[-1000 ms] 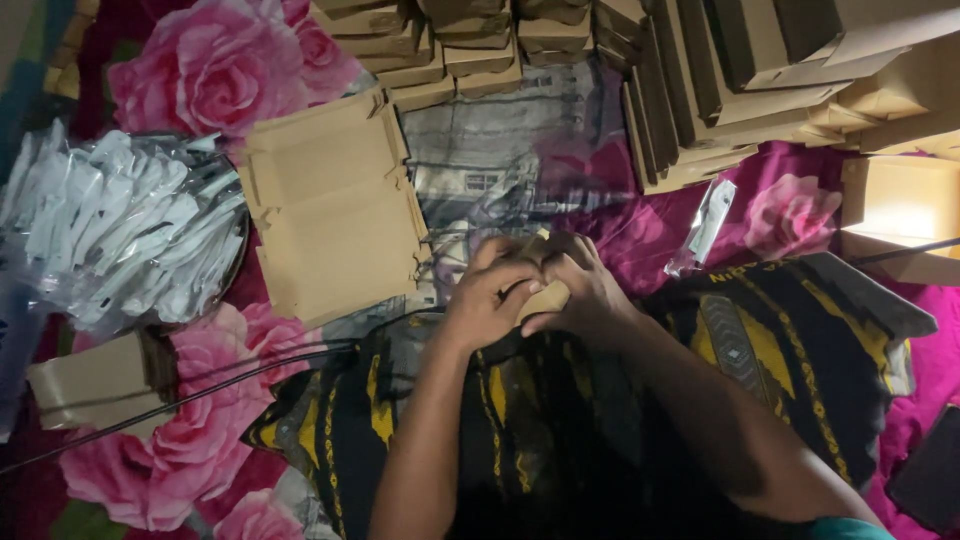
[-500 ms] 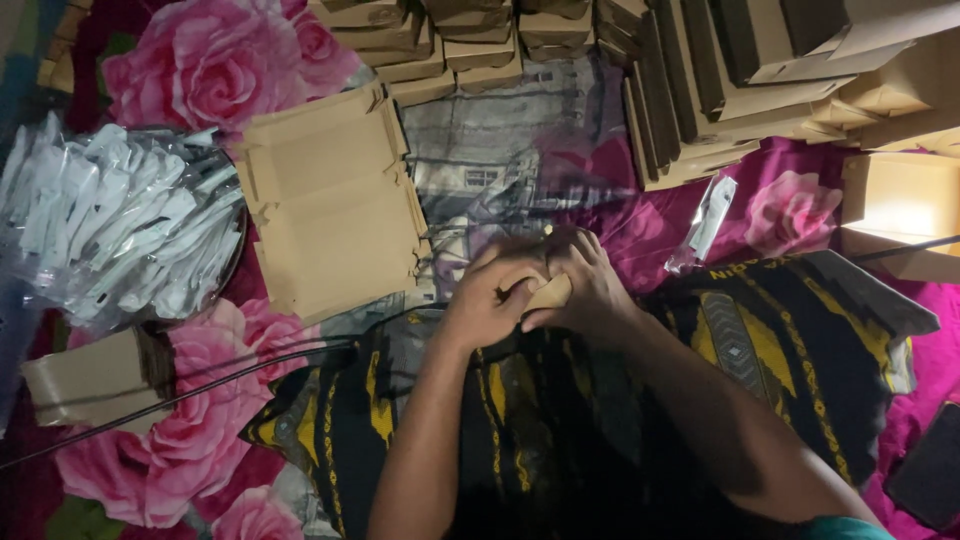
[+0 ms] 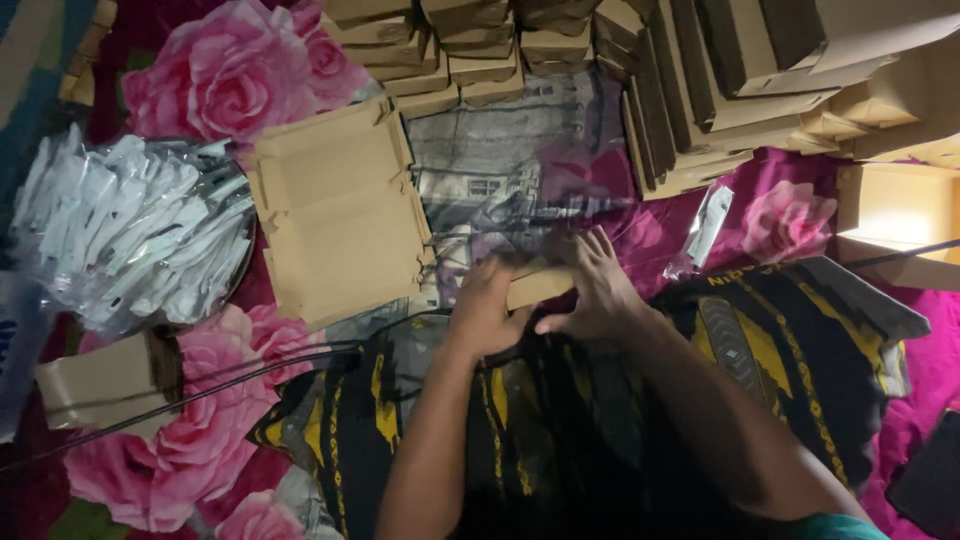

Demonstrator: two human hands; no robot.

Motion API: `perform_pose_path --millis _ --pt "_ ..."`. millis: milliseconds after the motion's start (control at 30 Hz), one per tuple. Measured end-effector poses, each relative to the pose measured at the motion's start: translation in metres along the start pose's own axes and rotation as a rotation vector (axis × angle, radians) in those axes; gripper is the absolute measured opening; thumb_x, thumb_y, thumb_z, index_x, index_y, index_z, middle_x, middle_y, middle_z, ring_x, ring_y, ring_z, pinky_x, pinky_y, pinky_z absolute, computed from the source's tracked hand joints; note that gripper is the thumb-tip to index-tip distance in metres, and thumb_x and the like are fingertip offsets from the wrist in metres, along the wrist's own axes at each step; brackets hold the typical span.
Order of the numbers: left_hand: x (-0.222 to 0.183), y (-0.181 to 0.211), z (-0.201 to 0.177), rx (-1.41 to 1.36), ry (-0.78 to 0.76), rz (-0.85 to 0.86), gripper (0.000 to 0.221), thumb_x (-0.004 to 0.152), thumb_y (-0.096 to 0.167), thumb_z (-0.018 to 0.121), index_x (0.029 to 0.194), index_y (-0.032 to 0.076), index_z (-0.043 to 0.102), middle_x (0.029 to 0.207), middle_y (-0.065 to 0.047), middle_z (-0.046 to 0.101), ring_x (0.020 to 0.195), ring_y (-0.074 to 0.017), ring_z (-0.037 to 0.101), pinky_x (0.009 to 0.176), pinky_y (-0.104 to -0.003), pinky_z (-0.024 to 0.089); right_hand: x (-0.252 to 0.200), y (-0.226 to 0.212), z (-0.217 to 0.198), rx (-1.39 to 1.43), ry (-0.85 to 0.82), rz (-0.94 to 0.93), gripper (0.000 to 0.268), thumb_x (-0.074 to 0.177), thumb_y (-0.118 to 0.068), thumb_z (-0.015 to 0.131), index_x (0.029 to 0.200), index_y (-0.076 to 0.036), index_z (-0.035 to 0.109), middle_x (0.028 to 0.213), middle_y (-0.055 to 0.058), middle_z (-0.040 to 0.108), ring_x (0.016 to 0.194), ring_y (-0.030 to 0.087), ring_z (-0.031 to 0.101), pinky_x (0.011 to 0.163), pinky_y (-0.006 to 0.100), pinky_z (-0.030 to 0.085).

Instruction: Fold cardboard boxes and place plastic-wrapped packets and utensils inside them.

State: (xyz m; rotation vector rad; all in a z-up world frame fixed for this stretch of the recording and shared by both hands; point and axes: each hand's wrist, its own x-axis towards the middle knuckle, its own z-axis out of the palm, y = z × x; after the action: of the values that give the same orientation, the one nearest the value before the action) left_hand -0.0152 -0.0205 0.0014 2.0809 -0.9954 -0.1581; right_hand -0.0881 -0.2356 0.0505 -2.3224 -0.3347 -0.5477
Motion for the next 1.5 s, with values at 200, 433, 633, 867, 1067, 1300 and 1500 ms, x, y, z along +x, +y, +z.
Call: perform_pose_path --millis 200,433,633,867,1067,1300,1500 --pt "-0.001 0.042 -0.014 -0.097 -0.068 0.021 0.058 0.096 0.026 0.066 0.148 0.009 0.048 0.128 -0.018 0.061 0.116 -0.0435 0.06 0.101 -0.055 0.048 -0.004 0.019 0.009 0.063 0.057 -0.191 0.069 0.098 -0.058 0.059 0.11 0.01 0.061 0.091 0.027 0.056 0.087 0.054 0.06 0.081 0.064 0.051" --pt "0.004 0.062 -0.039 0.178 -0.103 -0.121 0.061 0.098 0.054 0.059 0.11 -0.006 0.065 0.098 -0.029 0.065 0.099 -0.0509 0.065 0.088 -0.059 0.052 -0.004 0.027 -0.005 0.13 -0.002 -0.111 0.057 0.105 -0.039 0.046 0.125 0.014 0.057 0.102 0.035 0.056 0.098 0.064 0.057 0.096 0.066 0.047" --pt "0.026 0.113 -0.063 -0.21 -0.092 -0.028 0.038 0.103 0.033 0.049 0.094 0.0 0.066 0.085 -0.029 0.068 0.091 -0.0538 0.066 0.076 -0.055 0.052 0.017 -0.032 -0.02 0.308 -0.393 0.369 0.059 0.1 -0.041 0.057 0.147 -0.006 0.051 0.135 0.04 0.054 0.129 0.063 0.045 0.108 0.07 0.038" --pt "0.006 0.05 -0.026 -0.177 -0.217 -0.226 0.056 0.087 0.035 0.074 0.132 0.004 0.058 0.118 -0.031 0.065 0.113 -0.0522 0.061 0.095 -0.058 0.051 0.003 -0.006 -0.023 0.161 -0.094 -0.044 0.035 0.102 -0.018 0.047 0.112 0.007 0.069 0.112 0.035 0.063 0.107 0.06 0.059 0.101 0.063 0.047" --pt "0.013 0.059 -0.069 -0.225 -0.137 -0.483 0.077 0.084 0.035 0.082 0.154 0.028 0.051 0.136 -0.025 0.065 0.127 -0.0421 0.061 0.108 -0.05 0.052 0.013 -0.033 -0.051 0.178 0.152 0.325 0.051 0.1 -0.021 0.058 0.14 0.01 0.053 0.135 0.04 0.055 0.13 0.056 0.05 0.111 0.063 0.041" --pt "0.04 0.15 -0.085 -0.747 0.311 -0.764 0.077 0.103 0.05 0.043 0.165 0.009 0.025 0.172 -0.025 0.002 0.157 -0.0437 0.008 0.127 -0.056 0.015 0.009 -0.028 -0.066 1.08 -0.075 0.442 0.088 0.094 -0.009 0.064 0.165 -0.012 0.013 0.101 -0.003 0.043 0.094 0.013 0.048 0.098 0.031 0.04" --pt "0.04 0.138 -0.071 -1.002 0.416 -0.935 0.068 0.102 0.049 0.052 0.157 0.01 0.04 0.149 -0.021 0.054 0.127 -0.0328 0.062 0.1 -0.05 0.054 0.002 -0.037 -0.1 0.583 -0.309 0.474 0.083 0.096 -0.023 0.067 0.16 -0.027 0.014 0.122 0.024 0.055 0.113 0.042 0.065 0.094 0.056 0.05"
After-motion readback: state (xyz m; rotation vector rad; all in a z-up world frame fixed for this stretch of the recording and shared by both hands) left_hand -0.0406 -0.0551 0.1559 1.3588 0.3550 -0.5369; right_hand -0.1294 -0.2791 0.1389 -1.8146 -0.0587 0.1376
